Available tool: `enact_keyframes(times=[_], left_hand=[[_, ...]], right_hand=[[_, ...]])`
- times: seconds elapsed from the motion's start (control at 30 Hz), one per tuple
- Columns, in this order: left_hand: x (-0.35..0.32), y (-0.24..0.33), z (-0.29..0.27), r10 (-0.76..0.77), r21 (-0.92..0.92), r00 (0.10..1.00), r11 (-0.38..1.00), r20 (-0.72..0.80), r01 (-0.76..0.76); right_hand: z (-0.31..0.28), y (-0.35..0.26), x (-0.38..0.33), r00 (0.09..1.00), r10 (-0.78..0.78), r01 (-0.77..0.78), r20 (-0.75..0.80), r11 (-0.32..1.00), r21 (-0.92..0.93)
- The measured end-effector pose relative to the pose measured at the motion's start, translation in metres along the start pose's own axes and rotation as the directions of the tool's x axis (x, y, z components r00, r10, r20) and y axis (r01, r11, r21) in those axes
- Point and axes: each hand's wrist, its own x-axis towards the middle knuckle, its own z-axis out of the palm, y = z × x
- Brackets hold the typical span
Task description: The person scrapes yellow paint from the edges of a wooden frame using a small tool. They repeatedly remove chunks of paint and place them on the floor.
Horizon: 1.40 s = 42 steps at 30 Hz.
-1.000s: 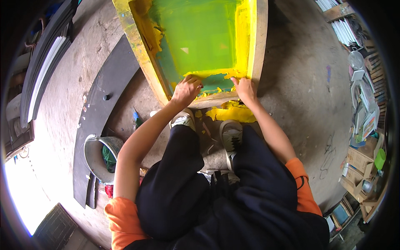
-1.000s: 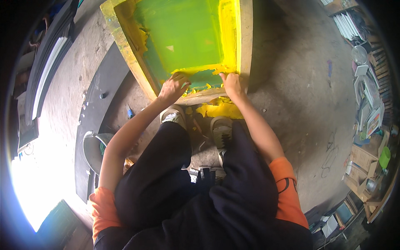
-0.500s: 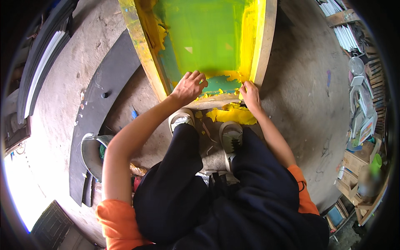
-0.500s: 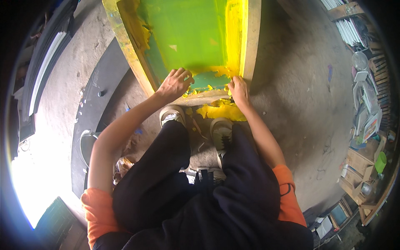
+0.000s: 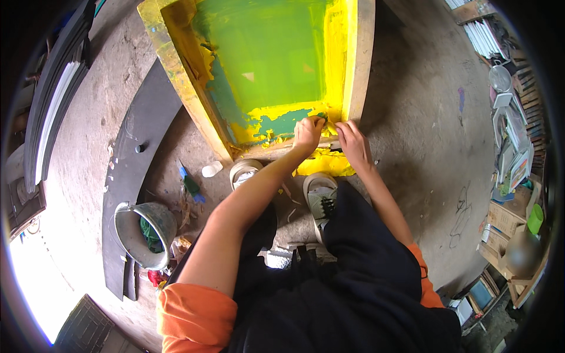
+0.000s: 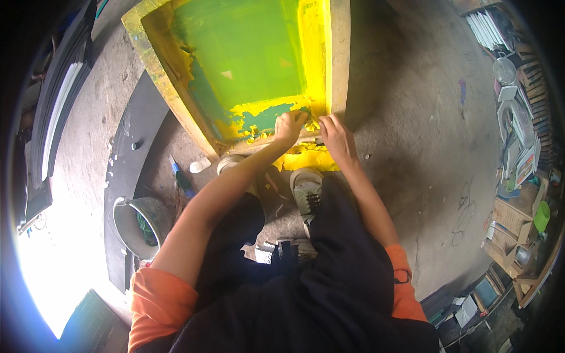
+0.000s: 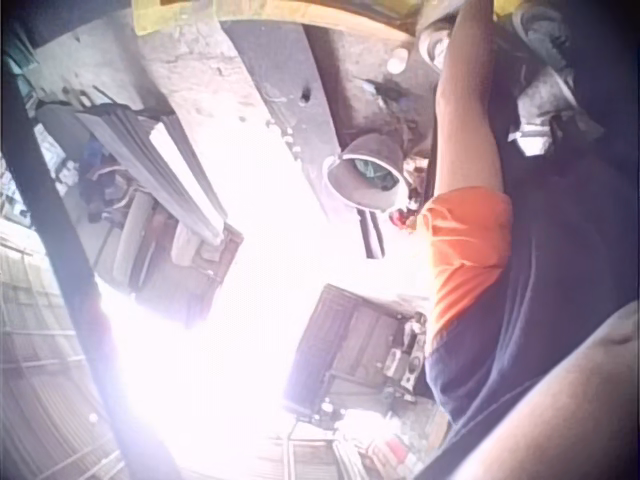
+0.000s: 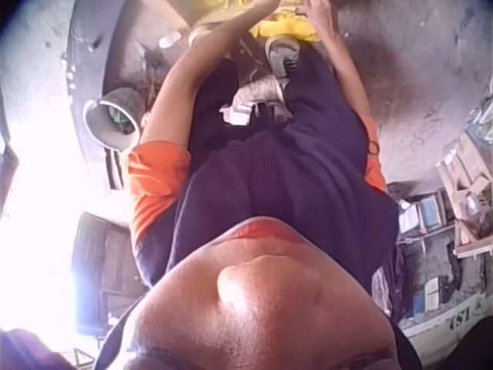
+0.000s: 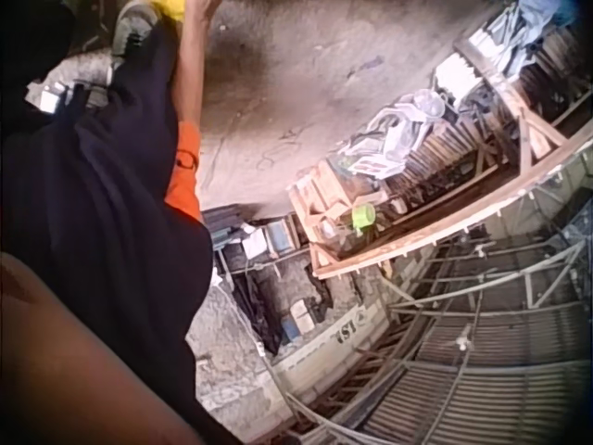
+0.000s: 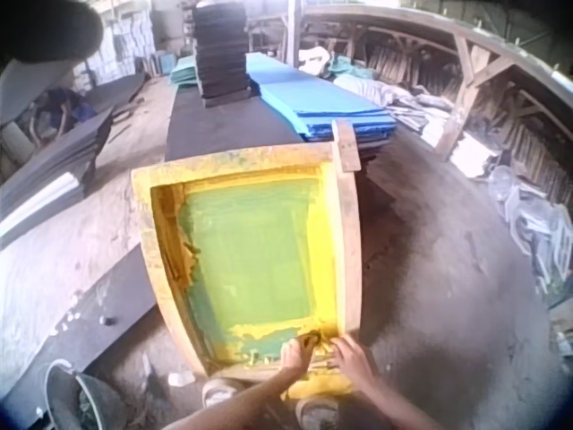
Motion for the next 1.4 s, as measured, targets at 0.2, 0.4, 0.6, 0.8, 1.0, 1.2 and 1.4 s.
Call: enact_keyframes(times=[0.2, 0.4, 0.6, 0.8, 1.0, 1.2, 1.4], left_hand=[[-0.015, 0.039, 0.028, -0.237, 0.082, 0.924, 0.959, -0.301, 0.273], [-0.021, 0.03, 0.051, -0.058, 0.142, 0.865, 0.979, -0.498, 0.148], [-0.017, 0.021, 0.054, -0.107, -0.068, 0.898, 0.994, -0.426, 0.087], [-0.012, 0.013, 0.043, 0.059, -0.061, 0.941, 0.995, -0.332, -0.084], [-0.016, 0.015, 0.042, 0.068, -0.041, 0.939, 0.995, -0.338, -0.087], [-0.024, 0.026, 0.063, -0.111, -0.046, 0.847, 0.994, -0.52, 0.101], [-0.013, 0.037, 0.046, -0.161, 0.077, 0.922, 0.977, -0.353, 0.2]], right_hand=[[0.004, 0.025, 0.005, 0.95, 0.222, -0.168, -0.221, 0.956, 0.241], [0.01, 0.044, 0.01, 0.97, 0.22, -0.177, -0.099, 0.927, 0.33], [0.013, 0.047, 0.013, 0.974, 0.199, -0.163, -0.106, 0.948, 0.273], [0.014, 0.046, 0.012, 0.97, 0.228, -0.191, -0.086, 0.931, 0.312], [0.021, 0.057, 0.01, 0.961, 0.264, -0.206, -0.076, 0.875, 0.438], [0.018, 0.037, 0.007, 0.935, 0.31, -0.225, -0.171, 0.894, 0.387], [0.021, 0.041, 0.005, 0.945, 0.284, -0.235, -0.161, 0.934, 0.268]])
